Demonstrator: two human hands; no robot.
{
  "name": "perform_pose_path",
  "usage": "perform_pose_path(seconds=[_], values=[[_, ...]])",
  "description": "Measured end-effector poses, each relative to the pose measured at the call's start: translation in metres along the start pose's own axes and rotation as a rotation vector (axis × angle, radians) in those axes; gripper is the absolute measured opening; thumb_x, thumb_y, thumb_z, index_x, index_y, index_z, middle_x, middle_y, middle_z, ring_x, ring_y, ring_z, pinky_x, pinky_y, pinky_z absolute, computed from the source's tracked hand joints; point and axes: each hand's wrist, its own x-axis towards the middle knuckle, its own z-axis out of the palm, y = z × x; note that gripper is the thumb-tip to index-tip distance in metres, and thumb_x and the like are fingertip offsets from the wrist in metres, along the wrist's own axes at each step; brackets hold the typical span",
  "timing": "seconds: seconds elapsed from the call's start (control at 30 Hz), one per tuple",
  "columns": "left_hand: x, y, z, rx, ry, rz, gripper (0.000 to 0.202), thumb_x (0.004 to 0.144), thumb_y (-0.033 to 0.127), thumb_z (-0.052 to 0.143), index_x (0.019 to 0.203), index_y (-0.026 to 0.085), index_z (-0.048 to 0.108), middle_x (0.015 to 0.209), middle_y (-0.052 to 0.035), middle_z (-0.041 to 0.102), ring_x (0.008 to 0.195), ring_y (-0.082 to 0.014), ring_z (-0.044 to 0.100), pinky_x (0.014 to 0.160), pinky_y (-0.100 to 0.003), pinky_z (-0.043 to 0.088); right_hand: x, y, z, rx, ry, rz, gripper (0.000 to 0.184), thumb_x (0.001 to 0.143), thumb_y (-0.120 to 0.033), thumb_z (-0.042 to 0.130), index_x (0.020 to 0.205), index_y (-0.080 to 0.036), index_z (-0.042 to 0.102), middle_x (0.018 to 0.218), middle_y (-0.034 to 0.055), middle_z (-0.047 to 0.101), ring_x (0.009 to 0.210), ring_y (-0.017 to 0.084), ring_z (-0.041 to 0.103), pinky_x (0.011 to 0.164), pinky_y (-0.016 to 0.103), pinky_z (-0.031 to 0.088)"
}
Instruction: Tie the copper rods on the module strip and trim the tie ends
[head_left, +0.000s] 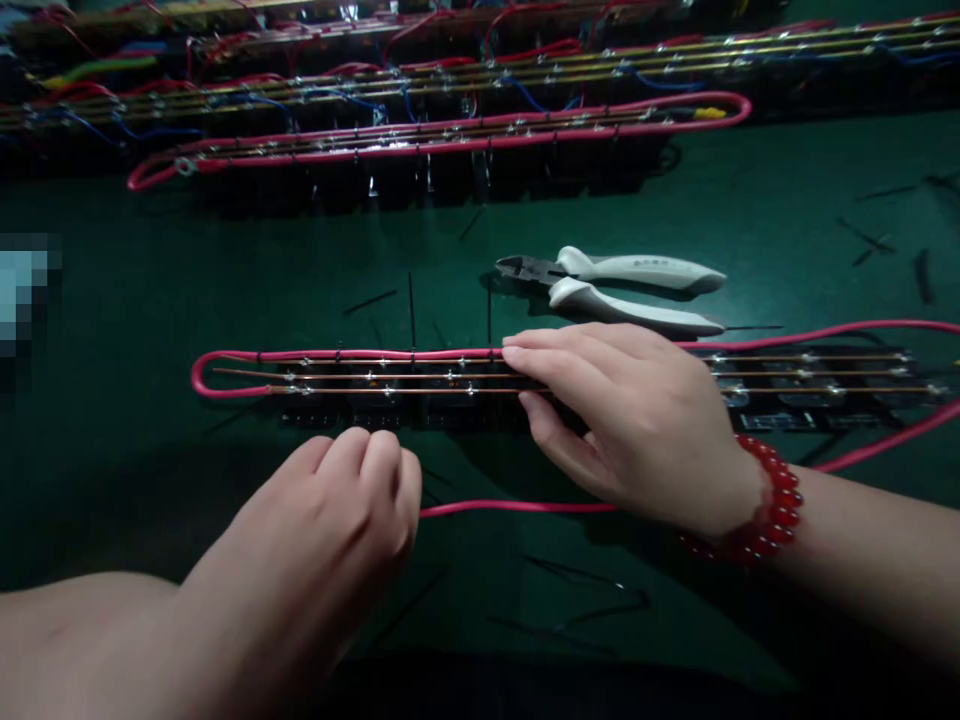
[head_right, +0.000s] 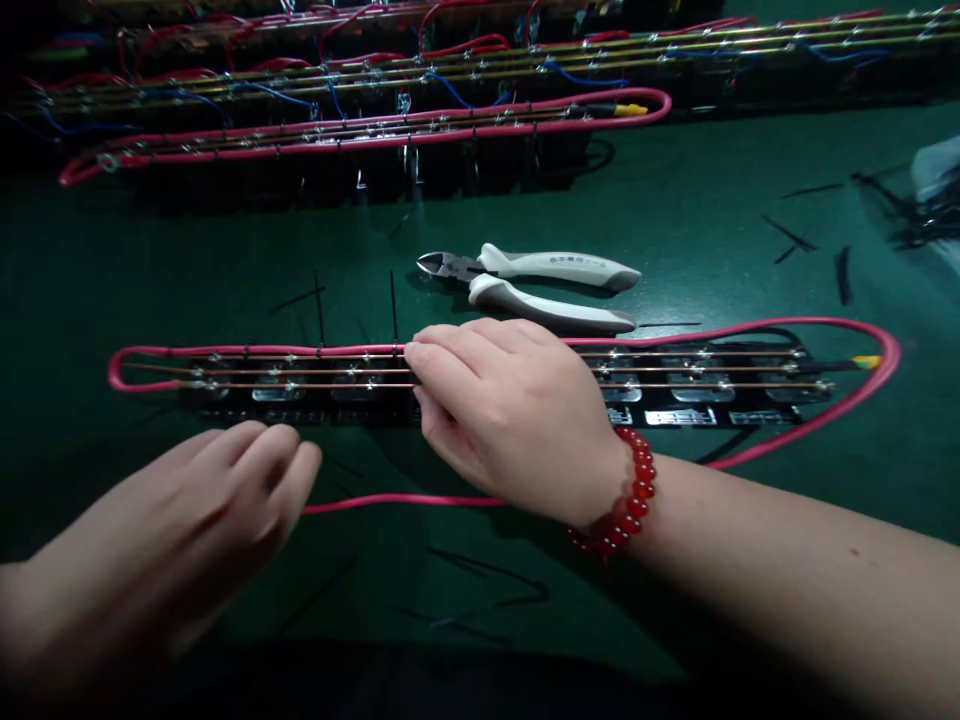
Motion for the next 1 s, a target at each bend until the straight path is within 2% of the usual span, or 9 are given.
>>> perform_pose_path(seconds=[0.13,0.37,0.53,0.63,0.73,0.87,1.0], values=[[0.000,-0.002,0.000,0.006,-0.048,0.006,0.024,0.051,0.022,0.066,0.075,0.018,0.065,0.069,-0.0045,0.049,0.060,-0.0232,0.048,0.047,-0.039,0.047,0.001,0.000,0.002,0.000,0.002,0.001,0.020,0.092,-0.018,0.059,0.108,-0.010,0.068,0.109,0.0116,0.077,0.094,0.027,0.073,0.077,0.040,0.055],[-0.006,-0.006,0.000,-0.011,-0.125,-0.047,0.023,0.056,0.012,0.064,0.076,0.021,0.057,0.072,-0.0015,0.046,0.063,-0.0211,0.047,0.053,-0.036,0.042,0.000,0.000,0.000,0.005,0.000,0.004,0.021,0.093,-0.018,0.058,0.109,-0.010,0.068,0.109,0.0119,0.077,0.094,0.027,0.073,0.078,0.040,0.055],[-0.022,-0.017,-0.001,-0.029,-0.019,-0.115,0.022,0.065,0.002,0.051,0.075,0.022,0.050,0.074,-0.0026,0.049,0.061,-0.0185,0.042,0.056,-0.033,0.030,0.001,-0.001,0.000,0.017,0.002,-0.004,0.021,0.092,-0.017,0.058,0.108,-0.010,0.068,0.107,0.0131,0.077,0.093,0.027,0.073,0.078,0.040,0.056],[-0.021,-0.023,0.000,-0.187,0.042,-0.119,0.025,0.071,-0.002,0.042,0.076,0.022,0.048,0.071,-0.0006,0.049,0.058,-0.0165,0.042,0.056,-0.032,0.026,0.000,-0.001,0.001,0.026,-0.003,0.019,0.021,0.092,-0.018,0.058,0.109,-0.012,0.068,0.109,0.0122,0.077,0.095,0.027,0.073,0.079,0.041,0.057],[-0.004,-0.025,0.001,-0.434,0.080,-0.063,0.026,0.077,-0.002,0.036,0.073,0.021,0.045,0.064,0.0019,0.046,0.050,-0.0134,0.040,0.050,-0.029,0.025,-0.001,-0.001,-0.001,0.075,0.037,0.019,0.021,0.090,-0.018,0.060,0.110,-0.013,0.067,0.116,0.0135,0.076,0.103,0.028,0.072,0.085,0.043,0.058],[0.022,-0.024,0.001,-0.666,0.019,-0.059,0.022,0.078,0.003,0.037,0.070,0.021,0.047,0.058,0.0043,0.048,0.045,-0.0098,0.043,0.045,-0.023,0.028,-0.003,0.000,-0.004,0.194,0.088,-0.072,0.020,0.091,-0.022,0.060,0.107,-0.013,0.066,0.114,0.0134,0.076,0.104,0.028,0.071,0.088,0.046,0.057],[0.030,-0.024,0.007,-0.960,0.004,-0.124,0.016,0.078,0.011,0.043,0.078,0.019,0.056,0.062,0.0050,0.057,0.051,-0.0081,0.051,0.047,-0.018,0.036,-0.004,-0.001,-0.004,0.315,0.101,-0.140,0.020,0.092,-0.028,0.062,0.102,-0.011,0.066,0.101,0.0114,0.078,0.096,0.025,0.073,0.083,0.042,0.058]])
